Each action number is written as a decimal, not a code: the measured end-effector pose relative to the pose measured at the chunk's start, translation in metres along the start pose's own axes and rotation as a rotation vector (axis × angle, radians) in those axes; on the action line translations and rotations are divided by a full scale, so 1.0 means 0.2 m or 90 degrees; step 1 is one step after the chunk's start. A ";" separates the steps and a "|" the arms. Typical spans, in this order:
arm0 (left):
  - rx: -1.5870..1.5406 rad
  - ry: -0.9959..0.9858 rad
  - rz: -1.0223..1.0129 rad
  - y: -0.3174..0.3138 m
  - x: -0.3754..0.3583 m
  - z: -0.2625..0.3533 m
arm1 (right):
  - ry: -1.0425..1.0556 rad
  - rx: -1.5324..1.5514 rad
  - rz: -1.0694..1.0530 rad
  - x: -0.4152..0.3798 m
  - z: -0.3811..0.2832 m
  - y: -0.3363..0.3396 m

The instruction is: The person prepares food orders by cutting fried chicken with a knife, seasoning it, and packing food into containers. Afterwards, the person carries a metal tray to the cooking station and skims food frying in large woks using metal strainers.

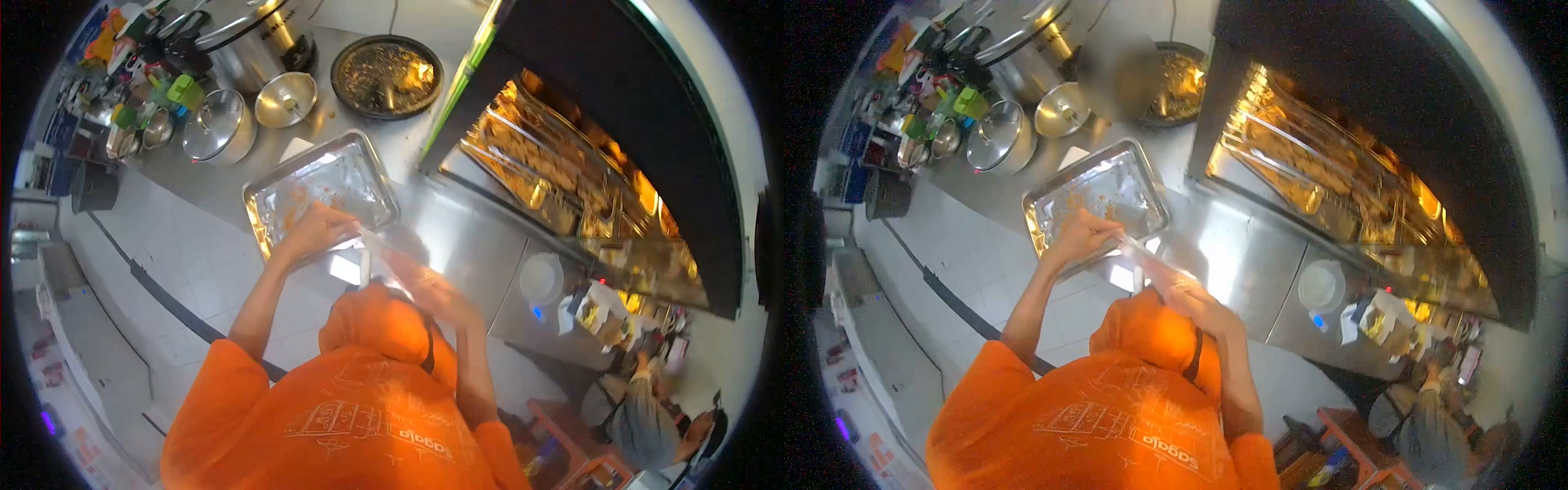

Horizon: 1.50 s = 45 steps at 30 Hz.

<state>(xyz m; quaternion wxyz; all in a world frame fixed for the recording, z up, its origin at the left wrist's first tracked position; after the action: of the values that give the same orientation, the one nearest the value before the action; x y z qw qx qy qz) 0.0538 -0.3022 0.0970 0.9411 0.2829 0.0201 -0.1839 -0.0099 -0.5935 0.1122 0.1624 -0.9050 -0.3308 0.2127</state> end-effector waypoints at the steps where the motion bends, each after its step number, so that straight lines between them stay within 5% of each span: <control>1: -0.034 0.004 0.002 0.00 0.02 -0.15 | -0.055 0.026 0.079 -0.03 -0.10 -0.07; 2: -0.068 0.007 0.001 0.01 0.04 -0.23 | -0.025 0.042 0.144 -0.02 -0.07 -0.08; 3: -0.201 0.232 -0.057 0.03 0.04 -0.24 | 0.003 0.064 0.214 -0.02 0.00 -0.09; 6: -1.060 0.493 0.064 -0.11 0.16 -0.43 | 0.015 0.010 0.439 0.02 -0.02 -0.13; 9: -1.160 0.243 0.302 -0.24 0.57 -0.67 | 0.008 -0.021 0.589 0.02 0.03 -0.08; 11: -1.211 0.132 0.443 -0.10 0.99 -0.46 | 0.046 -0.092 0.651 -0.05 0.02 -0.01; 12: -1.164 0.010 0.523 -0.06 1.25 -0.43 | 0.066 -0.129 0.684 -0.09 0.01 0.04; 14: -0.716 -0.049 0.698 0.03 1.47 -0.05 | 0.100 -0.354 0.753 -0.19 -0.05 0.15; 16: 0.022 -0.016 0.447 -0.04 1.72 -0.17 | 0.167 -0.548 0.862 -0.30 -0.18 0.25; 17: 0.050 -0.049 0.449 -0.09 1.71 -0.22 | 0.198 -0.638 0.930 -0.37 -0.28 0.32; 20: -0.053 -0.196 0.483 0.01 1.30 -0.15 | 0.460 -0.448 1.183 -0.61 -0.43 0.81; 21: -0.127 -0.259 0.558 -0.01 1.08 -0.14 | 0.380 -0.555 1.241 -0.68 -0.46 0.98; 22: -0.081 -0.127 0.541 0.02 0.77 -0.08 | 0.330 -0.619 1.187 -0.72 -0.47 1.13; 24: 0.220 -0.100 0.634 0.00 0.25 -0.34 | 0.260 -0.506 1.154 -0.63 -0.46 1.23; 26: 0.342 0.122 0.710 0.01 -0.26 -0.55 | 0.402 -0.533 1.235 -0.53 -0.41 1.23; 27: 0.364 0.240 0.743 0.01 -0.45 -0.78 | 0.439 -0.481 1.167 -0.49 -0.42 1.17; 30: 0.005 0.632 0.513 -0.05 -0.86 -1.35 | 0.391 -0.377 1.095 -0.33 -0.45 0.96; 32: -0.458 0.604 0.301 -0.02 -0.85 -1.27 | 0.352 -0.392 1.072 -0.21 -0.42 0.90; 34: -0.516 0.425 0.361 -0.15 -0.80 -1.27 | 0.397 -0.480 1.002 -0.07 -0.38 0.81; 35: -0.445 0.552 0.346 -0.20 -0.76 -1.35 | 0.419 -0.450 0.953 0.02 -0.40 0.67; 37: -0.289 0.549 0.383 -0.16 -0.70 -1.05 | 0.428 -0.452 0.837 0.15 -0.38 0.54; 39: -0.414 0.541 0.571 -0.20 -0.69 -0.99 | 0.437 -0.457 0.776 0.25 -0.33 0.46; 45: -0.445 0.507 0.665 -0.15 -1.06 -0.95 | 0.406 -0.387 0.633 0.52 -0.35 0.17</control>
<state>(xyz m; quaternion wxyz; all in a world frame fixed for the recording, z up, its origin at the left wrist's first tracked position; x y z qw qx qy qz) -0.1411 -0.1512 -0.0480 0.8624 -0.0152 0.2803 0.4212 0.1139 -0.5602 0.1276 -0.1272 -0.9740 0.1450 -0.1188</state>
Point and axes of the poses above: each hand's wrist, its own x-axis towards the middle knuckle, its own y-axis out of the back of the hand, z = x × y, the point moved 1 cm from there along x, towards the middle knuckle
